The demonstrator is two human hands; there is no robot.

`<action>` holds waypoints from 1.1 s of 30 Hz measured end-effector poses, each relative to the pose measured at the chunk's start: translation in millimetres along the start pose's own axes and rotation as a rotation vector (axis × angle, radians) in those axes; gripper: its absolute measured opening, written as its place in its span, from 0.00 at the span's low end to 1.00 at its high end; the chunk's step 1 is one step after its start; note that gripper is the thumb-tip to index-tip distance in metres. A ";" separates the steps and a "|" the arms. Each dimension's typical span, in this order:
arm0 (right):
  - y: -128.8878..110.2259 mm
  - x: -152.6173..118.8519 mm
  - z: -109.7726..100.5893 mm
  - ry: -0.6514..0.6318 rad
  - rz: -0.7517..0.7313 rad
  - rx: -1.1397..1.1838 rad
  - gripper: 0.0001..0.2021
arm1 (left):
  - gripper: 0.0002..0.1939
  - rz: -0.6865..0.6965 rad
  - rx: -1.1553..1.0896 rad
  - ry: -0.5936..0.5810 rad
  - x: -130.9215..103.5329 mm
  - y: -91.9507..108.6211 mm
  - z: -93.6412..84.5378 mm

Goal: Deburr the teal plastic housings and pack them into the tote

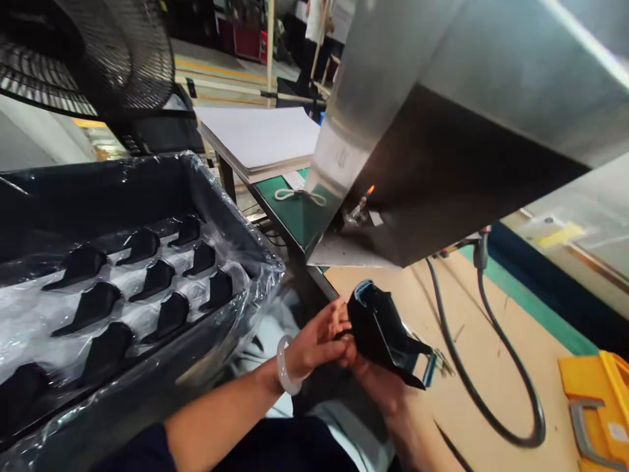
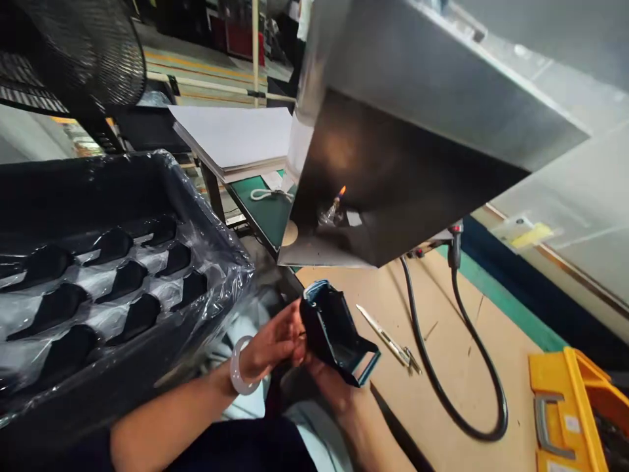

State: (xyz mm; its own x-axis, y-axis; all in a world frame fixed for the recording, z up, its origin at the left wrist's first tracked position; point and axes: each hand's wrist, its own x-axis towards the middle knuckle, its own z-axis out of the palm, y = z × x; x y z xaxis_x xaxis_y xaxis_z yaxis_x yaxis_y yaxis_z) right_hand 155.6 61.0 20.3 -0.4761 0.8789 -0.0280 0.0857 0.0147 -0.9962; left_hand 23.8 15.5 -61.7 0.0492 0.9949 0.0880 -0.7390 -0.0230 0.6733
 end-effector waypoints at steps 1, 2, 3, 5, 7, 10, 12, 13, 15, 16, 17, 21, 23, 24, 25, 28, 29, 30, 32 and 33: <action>4.7 -11.6 13.3 -0.032 0.067 0.068 0.32 | 0.43 -0.088 -0.033 -0.072 -1.7 9.0 5.7; 9.5 -21.3 23.9 -0.066 0.138 0.155 0.32 | 0.43 -0.174 -0.063 -0.123 -5.3 14.9 9.7; 14.6 -29.0 31.4 -0.093 0.204 0.242 0.33 | 0.43 -0.252 -0.085 -0.147 -10.2 18.2 12.4; 26.3 -39.5 37.6 -0.098 0.292 0.370 0.32 | 0.42 -0.297 -0.098 -0.080 -21.3 19.2 15.5; 39.2 -46.3 33.7 -0.011 0.319 0.427 0.28 | 0.38 -0.206 -0.055 0.096 -30.5 16.7 17.5; 53.7 -56.1 18.2 0.233 0.266 0.430 0.20 | 0.33 -0.027 0.060 0.291 -36.6 13.6 19.0; 56.4 -64.2 8.2 0.394 0.141 0.387 0.16 | 0.32 -0.002 0.118 0.323 -37.5 13.3 18.6; 55.6 -68.6 4.4 0.450 0.049 0.334 0.15 | 0.32 -0.006 0.139 0.329 -37.7 13.4 18.3; 51.1 -77.1 -0.1 0.491 -0.158 0.170 0.11 | 0.31 -0.020 0.167 0.330 -38.4 13.6 18.0; 48.1 -80.7 -0.9 0.470 -0.244 0.077 0.10 | 0.31 -0.025 0.174 0.329 -38.9 13.4 18.3; 45.1 -83.6 -1.0 0.427 -0.306 -0.009 0.11 | 0.31 -0.032 0.175 0.327 -39.4 13.1 18.8; 36.7 -86.8 2.2 0.266 -0.440 -0.279 0.16 | 0.32 -0.045 0.165 0.306 -41.1 11.1 22.3; 35.6 -85.2 4.0 0.249 -0.494 -0.373 0.21 | 0.31 -0.032 0.176 0.300 -41.8 10.3 23.5; 35.6 -84.4 4.6 0.248 -0.520 -0.406 0.24 | 0.31 -0.022 0.182 0.299 -42.1 10.3 23.7; 35.7 -83.8 5.0 0.246 -0.541 -0.428 0.26 | 0.30 -0.016 0.188 0.297 -42.5 10.6 23.9; 34.7 -83.8 4.5 0.230 -0.566 -0.452 0.30 | 0.31 -0.017 0.199 0.259 -43.7 13.5 23.7; 33.4 -84.2 4.1 0.233 -0.567 -0.447 0.29 | 0.31 -0.020 0.207 0.240 -44.1 14.7 23.5; 31.3 -84.6 3.7 0.242 -0.568 -0.441 0.29 | 0.32 -0.021 0.219 0.222 -44.6 15.8 23.2; 25.2 -84.7 2.7 0.269 -0.579 -0.428 0.27 | 0.32 -0.017 0.248 0.187 -46.1 17.1 22.3; 21.6 -83.9 1.8 0.282 -0.590 -0.431 0.27 | 0.33 -0.017 0.260 0.171 -47.0 17.0 21.7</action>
State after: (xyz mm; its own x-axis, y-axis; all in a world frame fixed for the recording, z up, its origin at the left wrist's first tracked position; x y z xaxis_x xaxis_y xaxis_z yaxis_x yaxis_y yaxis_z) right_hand 195.8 -13.3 1.0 -0.3131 0.7556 0.5754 0.2473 0.6498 -0.7187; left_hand 23.5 -33.8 -38.4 -0.0702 0.9969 -0.0349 -0.5415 -0.0087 0.8407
